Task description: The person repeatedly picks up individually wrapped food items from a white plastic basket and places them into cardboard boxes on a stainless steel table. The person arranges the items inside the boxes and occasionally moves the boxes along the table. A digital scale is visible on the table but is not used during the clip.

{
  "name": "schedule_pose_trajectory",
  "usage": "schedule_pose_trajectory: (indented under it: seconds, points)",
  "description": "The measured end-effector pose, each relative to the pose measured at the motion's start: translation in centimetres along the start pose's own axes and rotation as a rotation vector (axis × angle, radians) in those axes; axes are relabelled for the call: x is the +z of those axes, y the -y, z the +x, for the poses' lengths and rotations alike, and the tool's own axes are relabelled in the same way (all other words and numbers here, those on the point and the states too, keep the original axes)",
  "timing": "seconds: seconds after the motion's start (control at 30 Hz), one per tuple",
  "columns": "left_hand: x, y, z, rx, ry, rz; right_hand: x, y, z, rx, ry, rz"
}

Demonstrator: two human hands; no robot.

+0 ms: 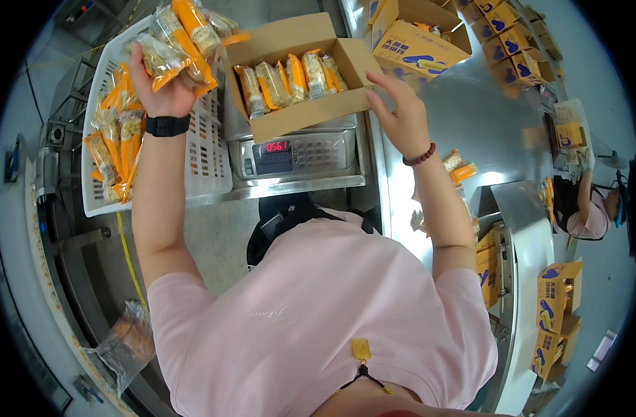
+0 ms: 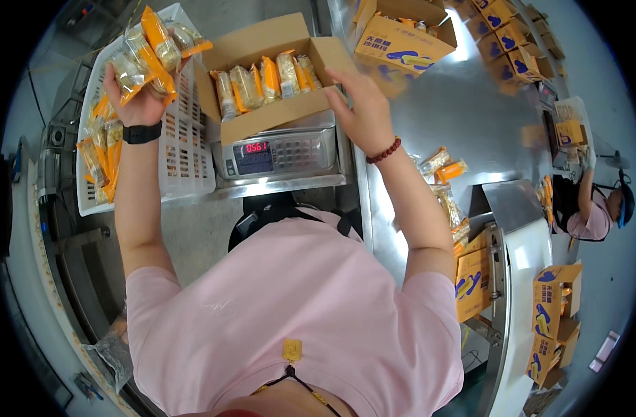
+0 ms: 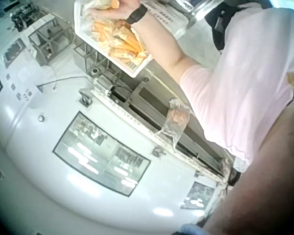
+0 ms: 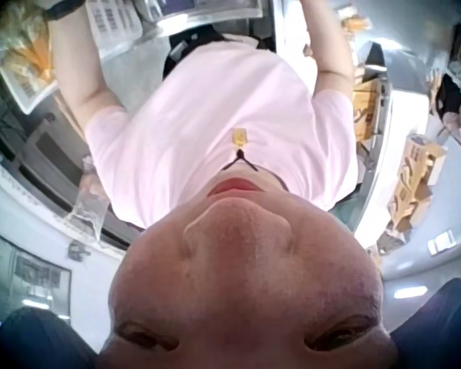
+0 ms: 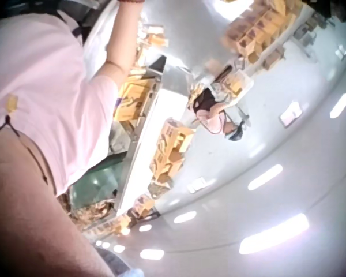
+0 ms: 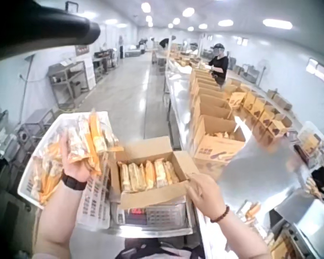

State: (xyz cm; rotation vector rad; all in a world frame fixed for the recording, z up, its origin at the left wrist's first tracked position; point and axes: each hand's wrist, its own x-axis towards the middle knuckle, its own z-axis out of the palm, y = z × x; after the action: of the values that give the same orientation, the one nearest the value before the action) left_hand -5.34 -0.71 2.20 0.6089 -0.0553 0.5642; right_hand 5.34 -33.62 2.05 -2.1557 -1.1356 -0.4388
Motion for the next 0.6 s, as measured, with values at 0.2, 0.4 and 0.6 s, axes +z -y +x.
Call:
schedule_pose_trajectory:
  seconds: [0.2, 0.4, 0.6]
  points:
    - [0.5, -0.8, -0.4, 0.027, 0.028, -0.044, 2.0, 1.1, 2.7, -0.055, 0.089, 0.055]
    - [0.0, -1.3, -0.9, 0.048, 0.032, -0.019, 7.5, 0.9, 5.2, -0.122, 0.259, -0.062]
    - [0.8, -0.4, -1.0, 0.028, 0.084, -0.023, 10.0, 0.6, 5.9, 0.299, 0.377, -0.267]
